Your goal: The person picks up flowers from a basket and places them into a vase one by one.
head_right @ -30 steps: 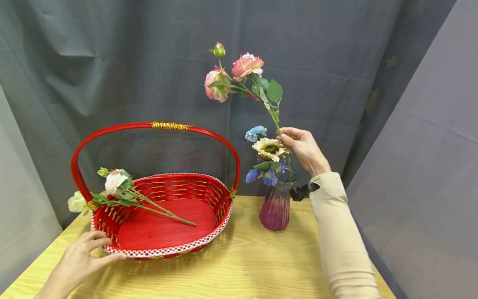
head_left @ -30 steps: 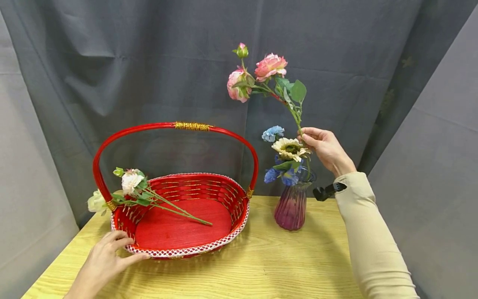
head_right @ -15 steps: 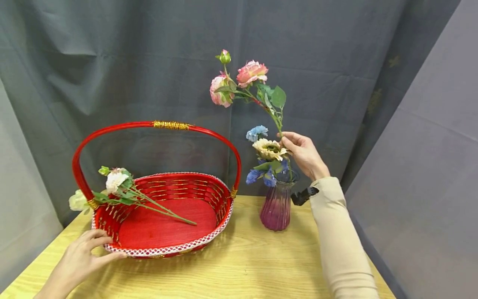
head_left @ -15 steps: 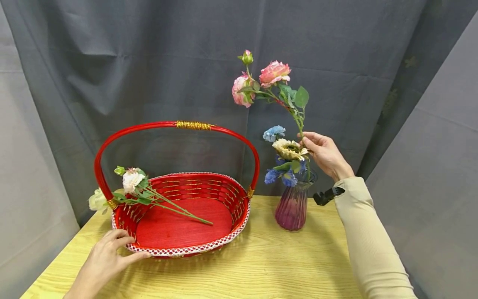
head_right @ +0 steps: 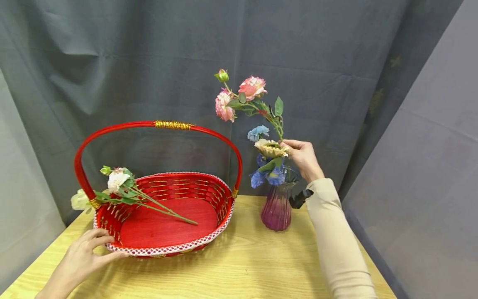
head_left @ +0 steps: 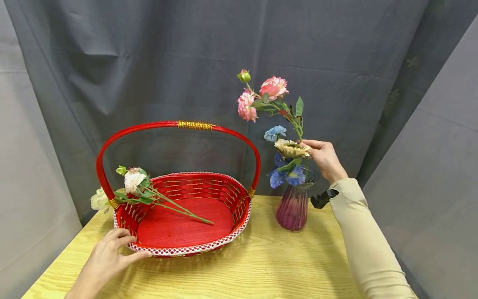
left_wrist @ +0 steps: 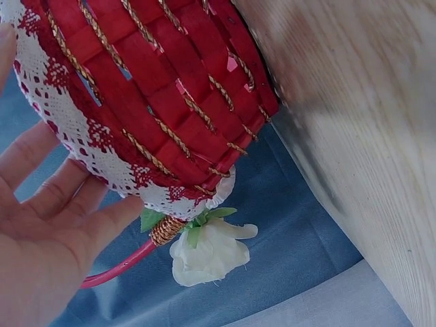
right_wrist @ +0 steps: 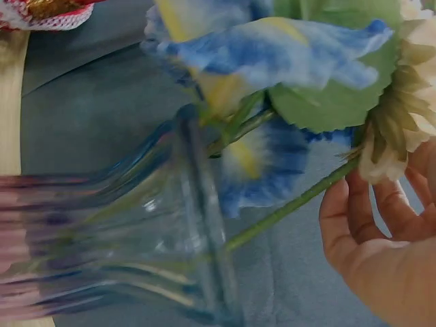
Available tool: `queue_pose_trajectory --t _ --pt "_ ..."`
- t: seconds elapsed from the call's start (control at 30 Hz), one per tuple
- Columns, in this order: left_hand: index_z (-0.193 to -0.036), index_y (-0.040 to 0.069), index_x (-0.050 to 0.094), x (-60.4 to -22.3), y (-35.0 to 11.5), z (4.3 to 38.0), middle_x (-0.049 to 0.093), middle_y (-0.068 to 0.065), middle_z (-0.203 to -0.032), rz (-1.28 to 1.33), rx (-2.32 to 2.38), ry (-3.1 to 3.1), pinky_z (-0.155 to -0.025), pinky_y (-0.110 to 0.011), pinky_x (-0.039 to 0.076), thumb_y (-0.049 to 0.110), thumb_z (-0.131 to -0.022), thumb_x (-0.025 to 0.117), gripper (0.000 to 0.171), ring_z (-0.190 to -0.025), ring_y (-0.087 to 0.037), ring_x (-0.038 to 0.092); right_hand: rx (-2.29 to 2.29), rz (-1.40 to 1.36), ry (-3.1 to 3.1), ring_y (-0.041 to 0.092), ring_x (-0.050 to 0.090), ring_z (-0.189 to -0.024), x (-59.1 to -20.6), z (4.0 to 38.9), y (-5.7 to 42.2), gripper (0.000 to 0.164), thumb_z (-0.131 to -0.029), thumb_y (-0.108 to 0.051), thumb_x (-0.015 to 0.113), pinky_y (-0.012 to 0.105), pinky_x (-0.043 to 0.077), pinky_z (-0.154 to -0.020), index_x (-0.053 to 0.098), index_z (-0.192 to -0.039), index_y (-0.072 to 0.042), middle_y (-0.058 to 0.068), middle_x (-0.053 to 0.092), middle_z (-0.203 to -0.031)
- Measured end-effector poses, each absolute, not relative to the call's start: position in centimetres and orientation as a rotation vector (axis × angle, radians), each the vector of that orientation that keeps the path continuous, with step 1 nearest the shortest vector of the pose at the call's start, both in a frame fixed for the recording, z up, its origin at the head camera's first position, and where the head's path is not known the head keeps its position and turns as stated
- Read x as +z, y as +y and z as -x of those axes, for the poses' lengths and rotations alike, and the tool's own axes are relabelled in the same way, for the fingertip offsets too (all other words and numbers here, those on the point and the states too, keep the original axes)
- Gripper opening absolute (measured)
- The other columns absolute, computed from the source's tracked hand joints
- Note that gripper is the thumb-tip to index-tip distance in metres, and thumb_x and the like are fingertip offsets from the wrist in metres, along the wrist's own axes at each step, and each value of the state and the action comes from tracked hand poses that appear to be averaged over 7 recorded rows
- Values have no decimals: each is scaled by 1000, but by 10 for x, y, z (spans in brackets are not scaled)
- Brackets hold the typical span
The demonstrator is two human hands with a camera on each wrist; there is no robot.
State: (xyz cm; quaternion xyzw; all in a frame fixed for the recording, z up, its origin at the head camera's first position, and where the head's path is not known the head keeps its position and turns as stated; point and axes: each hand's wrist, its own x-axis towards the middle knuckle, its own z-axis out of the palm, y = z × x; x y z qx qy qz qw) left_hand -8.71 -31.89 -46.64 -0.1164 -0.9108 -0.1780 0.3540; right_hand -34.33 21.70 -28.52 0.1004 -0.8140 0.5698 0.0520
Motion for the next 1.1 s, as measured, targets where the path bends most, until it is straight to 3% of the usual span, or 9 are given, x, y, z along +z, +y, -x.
queue_pose_trajectory --t 0.17,0.3,0.37,0.47,0.6,0.73,0.9,1.1 --pt "-73 14 74 -466 -319 87 63 1 -85 301 -459 -2354 -67 -36 49 48 -45 91 47 -75 -18 59 1672 -235 -2554 -3 53 -81 -290 340 220 42 -100 -21 56 15 44 -66 55 -135 3 -29 61 -90" --pt "-72 15 73 -466 -319 87 63 1 -84 295 -462 -2350 -66 -37 49 49 -45 91 47 -75 -18 59 1706 -244 -2589 -6 56 -81 -296 342 224 40 -101 -11 51 15 49 -72 51 -136 7 -25 59 -91" --pt "-72 15 73 -466 -319 87 63 1 -85 293 -463 -2351 -66 -37 49 49 -45 91 47 -76 -18 59 1706 -255 -2621 -8 58 -84 -301 343 227 40 -101 -10 51 17 52 -77 51 -137 7 -21 60 -96" --pt "-72 14 73 -466 -318 88 63 -1 -85 301 -460 -2344 -68 -37 49 48 -45 91 47 -76 -19 60 1677 -260 -2691 -7 58 -91 -307 344 232 42 -101 -14 52 25 54 -87 50 -139 5 -5 62 -115" --pt "-73 14 73 -466 -318 88 63 1 -85 310 -464 -2338 -67 -35 48 46 -45 91 46 -75 -18 59 1632 -296 -2781 11 56 -115 -314 344 235 46 -103 -21 51 41 49 -101 47 -142 2 18 47 -144" --pt "-73 14 73 -465 -318 87 62 2 -85 304 -471 -2340 -67 -33 47 44 -44 92 45 -75 -17 58 1652 -316 -2802 33 45 -133 -319 343 237 47 -103 -20 50 48 44 -105 44 -144 2 22 39 -151" --pt "-73 14 74 -465 -317 86 63 0 -85 291 -463 -2344 -69 -35 48 43 -44 92 46 -77 -19 59 1668 -323 -2795 36 45 -134 -321 340 239 49 -102 -23 54 46 45 -106 44 -145 -1 21 41 -151" --pt "-73 14 74 -465 -317 87 62 2 -84 288 -458 -2344 -69 -36 48 44 -44 92 45 -76 -18 59 1699 -274 -2753 25 51 -131 -318 333 245 49 -100 -28 57 33 48 -103 49 -142 -3 19 46 -147"
